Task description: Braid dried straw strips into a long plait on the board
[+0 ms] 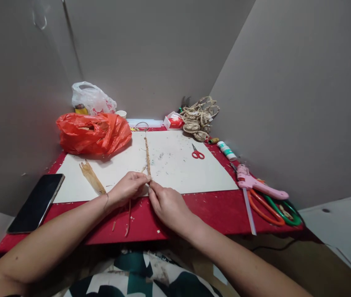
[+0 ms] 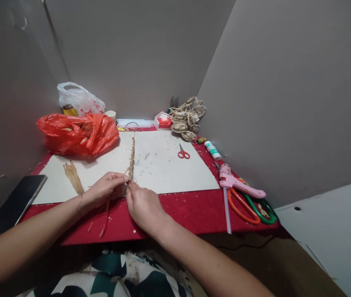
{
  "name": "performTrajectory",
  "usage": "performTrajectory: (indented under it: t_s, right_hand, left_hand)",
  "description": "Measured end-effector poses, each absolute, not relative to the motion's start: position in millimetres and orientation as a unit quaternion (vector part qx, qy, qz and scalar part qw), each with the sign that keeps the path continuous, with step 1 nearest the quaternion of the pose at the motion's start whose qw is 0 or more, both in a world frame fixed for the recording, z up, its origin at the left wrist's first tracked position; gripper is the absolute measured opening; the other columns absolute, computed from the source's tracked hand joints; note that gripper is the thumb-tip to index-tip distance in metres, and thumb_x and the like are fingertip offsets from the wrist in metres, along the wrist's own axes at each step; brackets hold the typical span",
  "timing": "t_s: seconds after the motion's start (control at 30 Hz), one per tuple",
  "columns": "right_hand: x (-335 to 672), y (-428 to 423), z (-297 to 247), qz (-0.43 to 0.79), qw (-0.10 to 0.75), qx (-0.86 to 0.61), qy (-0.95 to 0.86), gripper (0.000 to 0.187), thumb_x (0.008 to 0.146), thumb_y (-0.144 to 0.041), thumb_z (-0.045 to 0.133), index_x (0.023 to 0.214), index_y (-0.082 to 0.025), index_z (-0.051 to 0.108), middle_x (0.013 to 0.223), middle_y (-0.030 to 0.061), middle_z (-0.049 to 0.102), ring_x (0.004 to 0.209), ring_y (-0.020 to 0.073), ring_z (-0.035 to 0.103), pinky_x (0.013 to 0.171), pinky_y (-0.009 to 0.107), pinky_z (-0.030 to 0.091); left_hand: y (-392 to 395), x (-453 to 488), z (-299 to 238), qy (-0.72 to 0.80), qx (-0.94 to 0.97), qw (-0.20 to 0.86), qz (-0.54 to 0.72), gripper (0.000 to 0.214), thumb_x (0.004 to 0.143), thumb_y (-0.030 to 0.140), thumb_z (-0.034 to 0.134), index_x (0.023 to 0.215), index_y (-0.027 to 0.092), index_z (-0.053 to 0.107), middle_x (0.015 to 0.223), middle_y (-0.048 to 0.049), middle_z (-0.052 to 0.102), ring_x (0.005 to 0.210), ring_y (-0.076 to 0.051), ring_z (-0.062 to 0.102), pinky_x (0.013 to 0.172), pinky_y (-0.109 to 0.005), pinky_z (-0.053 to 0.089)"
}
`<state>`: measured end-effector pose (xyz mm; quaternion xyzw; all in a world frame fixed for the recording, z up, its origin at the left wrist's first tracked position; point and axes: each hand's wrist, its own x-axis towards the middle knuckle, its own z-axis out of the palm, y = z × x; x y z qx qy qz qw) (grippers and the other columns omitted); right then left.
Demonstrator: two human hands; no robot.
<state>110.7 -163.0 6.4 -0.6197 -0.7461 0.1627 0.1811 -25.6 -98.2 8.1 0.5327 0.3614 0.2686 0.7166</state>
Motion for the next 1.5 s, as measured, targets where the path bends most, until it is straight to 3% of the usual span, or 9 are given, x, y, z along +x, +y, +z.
performTrajectory:
  t_s: [0.17, 0.33, 0.43, 0.6, 0.83, 1.03, 1.17, 1.37, 1.5]
  right_hand:
    - [120.3, -181.1, 26.4, 0.198, 0.156, -0.538, -0.805, 0.029, 0.091, -0.033, 0.039, 0.078, -0.018, 0.060, 0.069, 0.0080, 0.063, 0.057, 0.0168, 0.054, 0.057, 0.028, 0.032]
    - [144.0, -158.3, 38.6, 0.207, 0.364, -0.584, -0.695, 0.031, 0.089, -0.041, 0.043, 0.081, -0.018, 0.060, 0.076, 0.0058, 0.063, 0.068, 0.0161, 0.054, 0.061, 0.026, 0.038]
    - [143.4, -134.0, 27.1, 0.391, 0.346, -0.522, -0.675, 0.032, 0.088, -0.043, 0.044, 0.080, -0.015, 0.058, 0.071, 0.0038, 0.060, 0.060, 0.0124, 0.052, 0.055, 0.023, 0.039]
    - [138.1, -114.6, 6.8, 0.614, 0.281, -0.454, -0.581, 0.040, 0.084, -0.049, 0.047, 0.063, -0.016, 0.050, 0.043, -0.0080, 0.031, 0.036, 0.0042, 0.021, 0.036, 0.020, 0.015]
    - [130.6, -118.9, -7.6, 0.679, 0.320, -0.470, -0.464, 0.035, 0.079, -0.043, 0.054, 0.056, -0.018, 0.044, 0.038, -0.0098, 0.030, 0.030, 0.0033, 0.016, 0.032, 0.020, 0.009]
    - [116.0, -132.8, -11.1, 0.661, 0.412, -0.497, -0.383, 0.031, 0.073, -0.037, 0.057, 0.054, -0.016, 0.046, 0.035, -0.0102, 0.028, 0.030, 0.0023, 0.015, 0.031, 0.019, 0.008]
    - [114.5, -138.3, -6.6, 0.708, 0.426, -0.458, -0.327, 0.028, 0.070, -0.035, 0.061, 0.057, -0.016, 0.046, 0.039, -0.0118, 0.025, 0.034, 0.0013, 0.013, 0.033, 0.017, 0.006]
    - [118.7, -140.4, -6.3, 0.738, 0.420, -0.427, -0.310, 0.021, 0.069, -0.031, 0.063, 0.072, -0.012, 0.057, 0.041, -0.0129, 0.022, 0.036, 0.0008, 0.010, 0.035, 0.017, 0.004]
    - [125.9, -138.6, -11.4, 0.777, 0.425, -0.372, -0.280, 0.021, 0.070, -0.030, 0.067, 0.072, -0.013, 0.054, 0.044, -0.0123, 0.023, 0.038, 0.0007, 0.010, 0.036, 0.015, 0.005]
  left_hand:
    - [-99.6, -25.4, 11.9, 0.363, 0.529, 0.722, 0.261, 0.024, 0.069, 0.033, 0.065, 0.063, 0.013, 0.053, 0.038, 0.0096, 0.031, 0.035, -0.002, 0.019, 0.040, -0.022, 0.009]
    - [-97.9, -27.5, 15.6, 0.356, 0.521, 0.733, 0.253, 0.023, 0.070, 0.034, 0.066, 0.068, 0.014, 0.055, 0.039, 0.0100, 0.031, 0.034, -0.002, 0.018, 0.039, -0.022, 0.007]
    - [-96.5, -28.6, 14.8, 0.330, 0.530, 0.743, 0.240, 0.026, 0.072, 0.037, 0.065, 0.068, 0.014, 0.054, 0.041, 0.0098, 0.032, 0.035, -0.002, 0.017, 0.039, -0.021, 0.009]
    - [-91.5, -32.6, 12.9, 0.331, 0.579, 0.713, 0.217, 0.031, 0.075, 0.042, 0.060, 0.073, 0.011, 0.058, 0.048, 0.0055, 0.043, 0.041, -0.004, 0.028, 0.043, -0.020, 0.018]
    - [-85.3, -42.9, 20.5, 0.353, 0.802, 0.461, 0.144, 0.032, 0.083, 0.039, 0.045, 0.079, 0.011, 0.062, 0.064, -0.0003, 0.056, 0.056, -0.010, 0.044, 0.054, -0.021, 0.034]
    - [-111.0, -39.7, 29.2, 0.418, 0.900, 0.117, 0.050, 0.034, 0.089, 0.032, 0.031, 0.082, 0.016, 0.060, 0.066, -0.0068, 0.061, 0.059, -0.018, 0.055, 0.058, -0.029, 0.038]
    - [-132.3, -30.8, 23.8, 0.382, 0.924, 0.032, -0.008, 0.032, 0.088, 0.022, 0.028, 0.099, 0.012, 0.056, 0.068, -0.0097, 0.063, 0.059, -0.022, 0.059, 0.057, -0.032, 0.040]
    - [-134.1, -33.6, 32.3, 0.310, 0.945, 0.104, 0.014, 0.030, 0.087, 0.026, 0.034, 0.081, 0.013, 0.061, 0.065, -0.0066, 0.060, 0.052, -0.016, 0.052, 0.053, -0.027, 0.035]
    - [-111.2, -41.7, 38.5, 0.379, 0.878, 0.235, 0.174, 0.036, 0.087, 0.037, 0.040, 0.061, 0.016, 0.054, 0.052, 0.0007, 0.048, 0.049, -0.009, 0.041, 0.052, -0.023, 0.030]
